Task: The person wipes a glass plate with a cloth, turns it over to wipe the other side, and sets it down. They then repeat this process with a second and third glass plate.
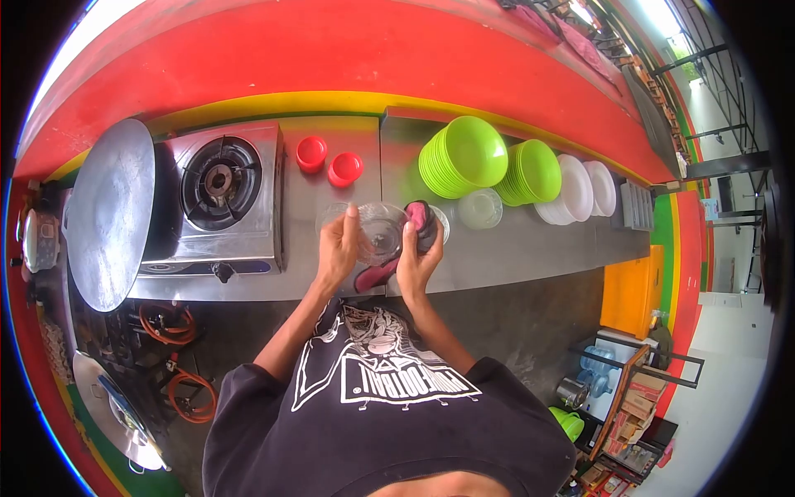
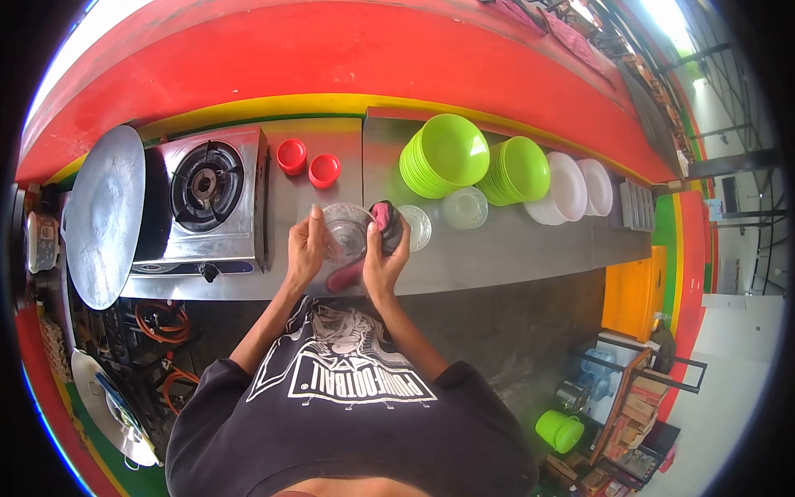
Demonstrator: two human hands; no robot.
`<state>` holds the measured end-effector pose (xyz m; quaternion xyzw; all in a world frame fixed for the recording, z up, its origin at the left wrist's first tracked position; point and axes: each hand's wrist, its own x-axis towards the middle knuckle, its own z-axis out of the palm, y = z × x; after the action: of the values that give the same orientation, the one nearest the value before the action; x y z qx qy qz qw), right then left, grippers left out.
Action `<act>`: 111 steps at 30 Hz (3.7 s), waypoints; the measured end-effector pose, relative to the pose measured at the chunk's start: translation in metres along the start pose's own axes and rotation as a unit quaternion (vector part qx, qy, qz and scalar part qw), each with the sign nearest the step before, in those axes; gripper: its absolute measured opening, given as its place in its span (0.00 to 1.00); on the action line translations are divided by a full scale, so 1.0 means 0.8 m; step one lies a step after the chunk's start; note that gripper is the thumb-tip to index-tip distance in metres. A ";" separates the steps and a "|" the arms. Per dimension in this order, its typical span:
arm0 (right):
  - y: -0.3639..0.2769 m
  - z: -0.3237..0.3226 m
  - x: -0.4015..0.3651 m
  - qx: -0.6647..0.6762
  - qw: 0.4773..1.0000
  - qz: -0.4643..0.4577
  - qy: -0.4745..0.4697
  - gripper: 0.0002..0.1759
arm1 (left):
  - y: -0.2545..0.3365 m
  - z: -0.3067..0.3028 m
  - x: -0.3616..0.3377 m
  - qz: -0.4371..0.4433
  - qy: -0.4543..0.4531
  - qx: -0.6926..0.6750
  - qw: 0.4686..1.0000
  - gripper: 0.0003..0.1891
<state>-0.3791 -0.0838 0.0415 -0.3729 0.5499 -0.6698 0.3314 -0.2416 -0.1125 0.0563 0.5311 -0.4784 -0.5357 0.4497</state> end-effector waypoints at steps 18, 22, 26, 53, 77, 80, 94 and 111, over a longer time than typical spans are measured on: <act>0.079 -0.051 0.058 0.021 0.973 0.208 0.096 0.20 | -0.030 0.097 0.006 -0.107 -0.023 0.005 0.994 0.21; 0.057 -0.059 0.066 -0.023 0.979 0.202 0.036 0.17 | 0.000 0.077 0.029 -0.159 -0.155 0.096 0.970 0.23; 0.046 -0.062 0.069 -0.050 0.985 0.163 -0.028 0.17 | 0.008 0.073 0.046 -0.139 -0.180 0.151 0.962 0.25; -0.012 -0.053 -0.010 -0.214 0.898 -0.253 -0.289 0.29 | 0.018 0.053 0.009 -0.235 0.006 -0.206 0.950 0.26; -0.005 -0.057 -0.032 -0.170 0.983 -0.058 -0.049 0.20 | -0.034 0.028 -0.020 -0.199 -0.188 -0.096 0.957 0.26; 0.018 -0.080 -0.030 -0.075 0.990 0.116 0.012 0.17 | -0.024 0.046 -0.026 -0.173 -0.134 -0.028 0.975 0.27; 0.078 -0.201 -0.021 0.281 0.784 0.528 -0.167 0.25 | -0.074 0.077 0.016 0.188 -0.349 0.101 0.912 0.20; 0.169 -0.193 0.049 -0.196 0.948 0.251 -0.001 0.18 | -0.164 0.144 0.076 0.089 -0.154 0.370 0.912 0.16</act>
<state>-0.5276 -0.0654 -0.1041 -0.2816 0.7458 -0.4435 0.4096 -0.3551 -0.1504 -0.0842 0.5253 -0.7510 -0.3534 0.1875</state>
